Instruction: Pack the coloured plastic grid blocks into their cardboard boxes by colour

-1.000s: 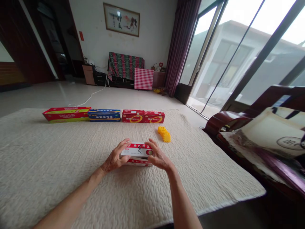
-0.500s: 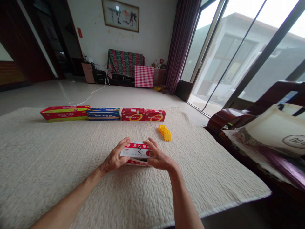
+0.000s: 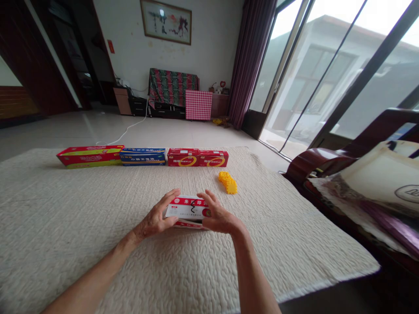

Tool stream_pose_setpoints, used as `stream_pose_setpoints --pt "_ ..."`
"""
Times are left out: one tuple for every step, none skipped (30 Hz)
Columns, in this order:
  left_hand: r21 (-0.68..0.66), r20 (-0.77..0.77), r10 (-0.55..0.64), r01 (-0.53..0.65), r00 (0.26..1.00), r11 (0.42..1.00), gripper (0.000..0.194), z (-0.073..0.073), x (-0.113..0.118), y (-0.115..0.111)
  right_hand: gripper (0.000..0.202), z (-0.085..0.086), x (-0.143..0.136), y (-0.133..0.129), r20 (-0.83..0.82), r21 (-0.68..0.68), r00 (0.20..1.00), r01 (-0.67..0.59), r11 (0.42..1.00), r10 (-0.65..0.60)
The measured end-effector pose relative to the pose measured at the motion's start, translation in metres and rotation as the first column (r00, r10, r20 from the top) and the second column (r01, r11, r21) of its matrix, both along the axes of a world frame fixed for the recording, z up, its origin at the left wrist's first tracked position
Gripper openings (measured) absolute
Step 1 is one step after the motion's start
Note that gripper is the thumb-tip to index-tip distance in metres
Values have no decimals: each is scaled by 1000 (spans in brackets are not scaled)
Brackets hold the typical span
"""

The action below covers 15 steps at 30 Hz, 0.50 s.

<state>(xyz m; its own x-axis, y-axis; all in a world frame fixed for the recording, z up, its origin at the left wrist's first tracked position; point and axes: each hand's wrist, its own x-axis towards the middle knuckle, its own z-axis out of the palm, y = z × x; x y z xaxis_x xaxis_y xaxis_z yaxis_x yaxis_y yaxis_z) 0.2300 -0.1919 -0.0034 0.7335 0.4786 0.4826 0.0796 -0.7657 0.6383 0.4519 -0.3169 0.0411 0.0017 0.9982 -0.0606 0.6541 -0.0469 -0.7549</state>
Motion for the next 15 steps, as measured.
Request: stream_pose_setpoints --pt "4 -4 -4 4 1000 1000 72 0 0 0 88 -1 0 0 10 2 1000 -6 1000 6" --pt "8 -9 -7 7 1000 1000 71 0 0 1 90 -2 1 0 24 6 1000 -9 1000 9" --pt "11 -14 -8 8 1000 1000 71 1 0 1 90 -3 1 0 39 12 999 -9 1000 8" --pt "13 -21 -8 9 1000 1000 71 1 -1 2 90 -3 1 0 53 21 999 -7 1000 6" --pt "16 -28 -9 10 1000 1000 72 2 -1 2 89 -3 0 0 65 35 998 -5 999 3" --pt "23 -32 -12 13 999 1000 72 2 -2 2 88 -4 -1 0 75 53 997 -3 999 -1" --pt "33 -36 -16 17 999 999 73 3 -2 1 86 -4 -2 0 84 70 996 -2 998 -4" --pt "45 -40 -20 22 999 999 74 3 -3 1 85 -4 -3 1 96 84 995 -1 996 -7" --pt "58 -44 -22 25 999 998 75 3 -3 1 83 -4 -5 1 111 99 994 2 995 -13" --pt "70 -47 -23 26 999 997 76 4 -4 1 81 -4 -7 1 131 116 991 7 993 -22" --pt "80 -51 -21 25 998 996 76 4 -4 0 79 -4 -9 0 155 135 987 10 991 -31" --pt "88 -55 -17 22 998 996 77 4 -4 0 77 -4 -11 0 183 153 982 12 988 -40" --pt "94 -59 -14 19 998 995 77 4 -4 0 76 -3 -13 -1 213 171 976 16 985 -52" --pt "99 -61 -11 17 998 995 78 4 -3 0 75 -2 -15 -1 244 185 967 21 983 -67" --pt "104 -63 -8 15 998 994 78 4 -3 0 75 0 -16 -2 273 194 958 28 981 -81"
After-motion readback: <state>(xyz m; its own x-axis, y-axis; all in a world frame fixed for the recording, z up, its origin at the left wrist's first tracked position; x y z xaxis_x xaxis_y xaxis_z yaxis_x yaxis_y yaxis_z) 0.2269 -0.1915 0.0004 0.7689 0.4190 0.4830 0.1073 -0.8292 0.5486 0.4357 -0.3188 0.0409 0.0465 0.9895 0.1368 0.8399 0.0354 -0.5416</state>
